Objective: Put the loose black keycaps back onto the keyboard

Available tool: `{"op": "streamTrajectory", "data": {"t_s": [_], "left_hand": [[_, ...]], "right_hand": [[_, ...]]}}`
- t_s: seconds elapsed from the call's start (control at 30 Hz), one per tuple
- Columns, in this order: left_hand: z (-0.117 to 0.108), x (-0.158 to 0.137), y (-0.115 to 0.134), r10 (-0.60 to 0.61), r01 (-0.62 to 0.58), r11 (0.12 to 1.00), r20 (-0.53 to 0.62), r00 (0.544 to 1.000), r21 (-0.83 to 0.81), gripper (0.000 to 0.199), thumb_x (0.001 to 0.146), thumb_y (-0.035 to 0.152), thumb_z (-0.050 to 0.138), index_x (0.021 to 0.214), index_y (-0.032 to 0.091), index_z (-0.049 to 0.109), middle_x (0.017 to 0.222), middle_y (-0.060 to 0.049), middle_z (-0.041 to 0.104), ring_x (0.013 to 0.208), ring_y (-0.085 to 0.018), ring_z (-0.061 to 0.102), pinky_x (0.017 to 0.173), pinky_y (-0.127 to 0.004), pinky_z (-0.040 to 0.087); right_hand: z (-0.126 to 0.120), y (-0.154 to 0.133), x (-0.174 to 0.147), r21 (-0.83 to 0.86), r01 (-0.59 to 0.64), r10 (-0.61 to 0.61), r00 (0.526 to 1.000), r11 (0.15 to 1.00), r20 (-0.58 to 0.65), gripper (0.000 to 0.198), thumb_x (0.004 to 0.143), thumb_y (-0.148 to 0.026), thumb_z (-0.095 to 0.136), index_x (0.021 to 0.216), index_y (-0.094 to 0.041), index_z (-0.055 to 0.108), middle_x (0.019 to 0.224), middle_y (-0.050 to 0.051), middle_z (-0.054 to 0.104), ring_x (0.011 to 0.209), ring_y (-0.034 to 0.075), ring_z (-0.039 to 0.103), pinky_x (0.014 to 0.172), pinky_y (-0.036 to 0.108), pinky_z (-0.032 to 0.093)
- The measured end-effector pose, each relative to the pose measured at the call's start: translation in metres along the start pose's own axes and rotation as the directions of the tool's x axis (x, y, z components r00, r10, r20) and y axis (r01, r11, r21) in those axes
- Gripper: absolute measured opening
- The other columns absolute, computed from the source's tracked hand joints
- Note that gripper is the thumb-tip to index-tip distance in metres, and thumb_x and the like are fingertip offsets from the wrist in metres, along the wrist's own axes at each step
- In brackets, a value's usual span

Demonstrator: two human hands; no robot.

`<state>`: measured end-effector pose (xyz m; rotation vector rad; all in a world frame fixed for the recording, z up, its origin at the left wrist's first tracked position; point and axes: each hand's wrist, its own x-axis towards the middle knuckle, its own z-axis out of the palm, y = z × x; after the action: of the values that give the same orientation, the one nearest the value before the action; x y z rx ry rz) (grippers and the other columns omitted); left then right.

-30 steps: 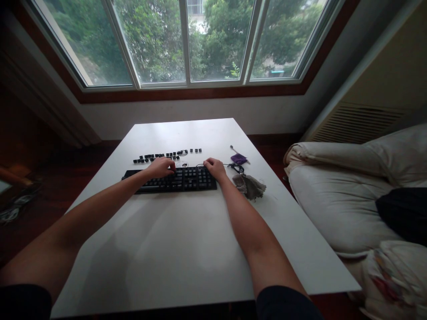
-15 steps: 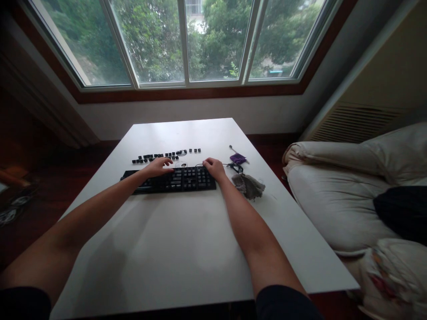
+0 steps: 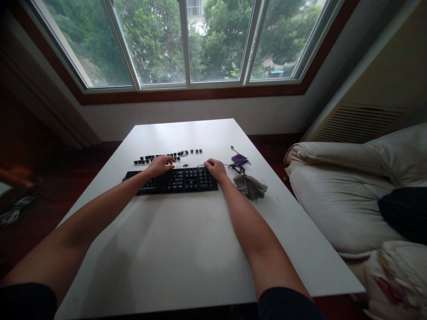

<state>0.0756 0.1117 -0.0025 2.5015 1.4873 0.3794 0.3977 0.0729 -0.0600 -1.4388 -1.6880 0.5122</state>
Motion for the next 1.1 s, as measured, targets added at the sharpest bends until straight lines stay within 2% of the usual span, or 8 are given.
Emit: {"op": "streamTrajectory", "data": {"t_s": [0.1, 0.17, 0.27, 0.4, 0.57, 0.87, 1.0, 1.1], "left_hand": [[0.005, 0.012, 0.009, 0.022, 0.004, 0.989, -0.173, 0.985, 0.151, 0.026, 0.085, 0.034, 0.063, 0.107, 0.024, 0.074, 0.104, -0.007, 0.072, 0.1, -0.026, 0.061, 0.087, -0.038, 0.045], [0.011, 0.021, 0.017, 0.042, 0.012, 0.971, -0.222, 0.974, 0.239, 0.027, 0.085, 0.033, 0.064, 0.108, 0.024, 0.074, 0.107, -0.01, 0.07, 0.107, -0.03, 0.057, 0.09, -0.042, 0.043], [0.019, 0.031, 0.023, 0.079, 0.005, 0.946, -0.245, 0.966, 0.325, 0.027, 0.085, 0.029, 0.064, 0.108, 0.022, 0.075, 0.113, -0.013, 0.069, 0.115, -0.034, 0.051, 0.096, -0.048, 0.038], [0.023, 0.04, 0.023, 0.211, -0.103, 0.906, -0.227, 0.951, 0.411, 0.023, 0.084, 0.019, 0.06, 0.101, 0.021, 0.076, 0.109, -0.015, 0.069, 0.121, -0.035, 0.047, 0.109, -0.054, 0.027], [0.025, 0.046, 0.019, 0.269, -0.159, 0.879, -0.191, 0.944, 0.449, 0.027, 0.083, 0.013, 0.058, 0.098, 0.024, 0.077, 0.101, -0.012, 0.073, 0.117, -0.032, 0.051, 0.117, -0.055, 0.015], [0.02, 0.043, 0.017, 0.232, -0.152, 0.883, -0.133, 0.964, 0.443, 0.026, 0.082, 0.016, 0.061, 0.101, 0.025, 0.076, 0.105, -0.009, 0.075, 0.116, -0.03, 0.053, 0.115, -0.053, 0.019], [0.01, 0.036, 0.018, 0.234, -0.177, 0.921, -0.128, 0.964, 0.347, 0.032, 0.084, 0.017, 0.06, 0.11, 0.026, 0.075, 0.111, -0.009, 0.075, 0.115, -0.03, 0.055, 0.109, -0.05, 0.029], [-0.002, 0.028, 0.012, 0.207, -0.179, 0.955, -0.099, 0.973, 0.236, 0.028, 0.084, 0.02, 0.062, 0.107, 0.028, 0.076, 0.114, -0.006, 0.075, 0.113, -0.029, 0.058, 0.104, -0.046, 0.035]], "right_hand": [[0.0, 0.0, 0.0, 0.0, 0.006, -0.006, 1.0, 1.0, -0.008, 0.031, 0.087, -0.046, 0.056, 0.083, -0.021, 0.074, 0.076, 0.001, 0.071, 0.073, 0.018, 0.061, 0.07, 0.029, 0.042], [-0.001, -0.001, -0.001, 0.001, 0.004, -0.004, 1.0, 1.0, -0.004, 0.031, 0.088, -0.046, 0.056, 0.083, -0.021, 0.074, 0.076, 0.001, 0.071, 0.074, 0.018, 0.061, 0.07, 0.028, 0.043], [-0.001, -0.002, -0.001, -0.003, -0.007, 0.007, 1.0, 1.0, 0.005, 0.031, 0.088, -0.046, 0.056, 0.083, -0.021, 0.074, 0.076, 0.001, 0.071, 0.074, 0.018, 0.061, 0.071, 0.028, 0.043], [-0.001, -0.004, -0.001, -0.012, -0.016, 0.016, 1.0, 1.0, -0.001, 0.031, 0.088, -0.046, 0.056, 0.082, -0.021, 0.074, 0.075, 0.0, 0.07, 0.073, 0.017, 0.06, 0.072, 0.028, 0.044], [-0.002, -0.006, -0.001, -0.02, -0.038, 0.038, 0.999, 0.999, 0.0, 0.03, 0.087, -0.045, 0.056, 0.082, -0.021, 0.074, 0.077, 0.001, 0.071, 0.073, 0.017, 0.06, 0.074, 0.028, 0.044], [0.0, -0.003, -0.001, -0.033, -0.023, 0.023, 1.0, 0.999, -0.015, 0.031, 0.087, -0.046, 0.056, 0.083, -0.021, 0.074, 0.077, 0.001, 0.071, 0.074, 0.018, 0.061, 0.072, 0.028, 0.043], [-0.001, -0.004, -0.001, -0.021, -0.019, 0.019, 1.0, 1.0, -0.011, 0.031, 0.087, -0.046, 0.056, 0.083, -0.021, 0.074, 0.076, 0.001, 0.071, 0.074, 0.018, 0.061, 0.072, 0.028, 0.043], [-0.001, -0.006, -0.002, -0.024, -0.013, 0.012, 1.0, 1.0, -0.012, 0.031, 0.088, -0.045, 0.055, 0.083, -0.021, 0.074, 0.076, 0.001, 0.07, 0.074, 0.018, 0.06, 0.071, 0.028, 0.043]]}}
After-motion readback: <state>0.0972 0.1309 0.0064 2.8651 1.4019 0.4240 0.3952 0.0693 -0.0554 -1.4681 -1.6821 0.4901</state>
